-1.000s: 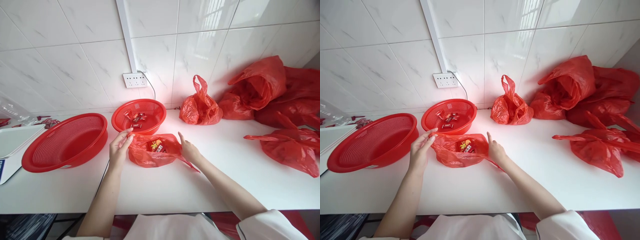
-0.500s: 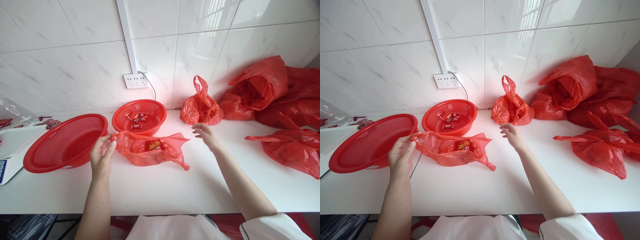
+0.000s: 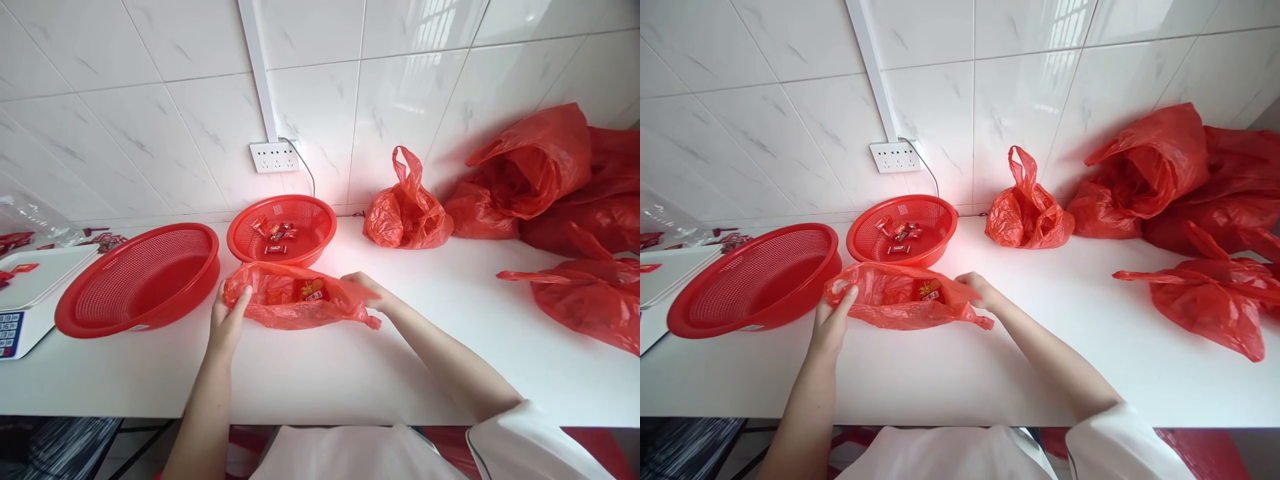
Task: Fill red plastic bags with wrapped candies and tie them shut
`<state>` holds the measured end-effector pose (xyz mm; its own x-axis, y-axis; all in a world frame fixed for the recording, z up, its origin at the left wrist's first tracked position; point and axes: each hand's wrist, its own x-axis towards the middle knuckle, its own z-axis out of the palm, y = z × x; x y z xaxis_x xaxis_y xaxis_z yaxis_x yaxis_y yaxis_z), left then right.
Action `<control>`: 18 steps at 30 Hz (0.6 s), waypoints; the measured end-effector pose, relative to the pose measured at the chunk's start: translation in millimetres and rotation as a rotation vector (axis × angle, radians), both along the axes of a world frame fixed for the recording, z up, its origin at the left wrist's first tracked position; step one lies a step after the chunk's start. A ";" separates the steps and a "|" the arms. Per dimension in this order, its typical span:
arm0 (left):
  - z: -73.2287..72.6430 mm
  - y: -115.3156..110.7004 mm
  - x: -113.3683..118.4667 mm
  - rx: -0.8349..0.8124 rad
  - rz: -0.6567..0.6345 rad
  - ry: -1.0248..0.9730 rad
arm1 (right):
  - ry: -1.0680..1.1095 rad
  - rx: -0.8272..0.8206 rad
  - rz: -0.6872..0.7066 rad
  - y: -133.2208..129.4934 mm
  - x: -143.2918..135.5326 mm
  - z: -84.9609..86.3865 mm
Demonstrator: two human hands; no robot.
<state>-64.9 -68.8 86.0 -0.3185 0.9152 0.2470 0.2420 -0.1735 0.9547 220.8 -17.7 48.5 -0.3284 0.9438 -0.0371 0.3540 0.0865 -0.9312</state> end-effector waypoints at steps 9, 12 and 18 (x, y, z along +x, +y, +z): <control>-28.7 5.3 -16.9 0.014 0.063 -0.114 | 0.370 0.074 -0.006 16.2 29.4 28.1; -25.9 0.2 -19.5 0.001 -0.063 -0.128 | 0.320 0.061 -0.183 14.4 55.0 -2.5; -23.5 -9.8 -41.7 -0.092 -0.484 0.114 | -0.156 0.124 -0.103 -33.7 74.4 -44.7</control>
<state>-106.6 -78.6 62.4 0.1722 0.9707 0.1673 0.2579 -0.2084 0.9434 295.2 -51.4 3.8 -0.2292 0.9726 0.0383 0.5054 0.1526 -0.8493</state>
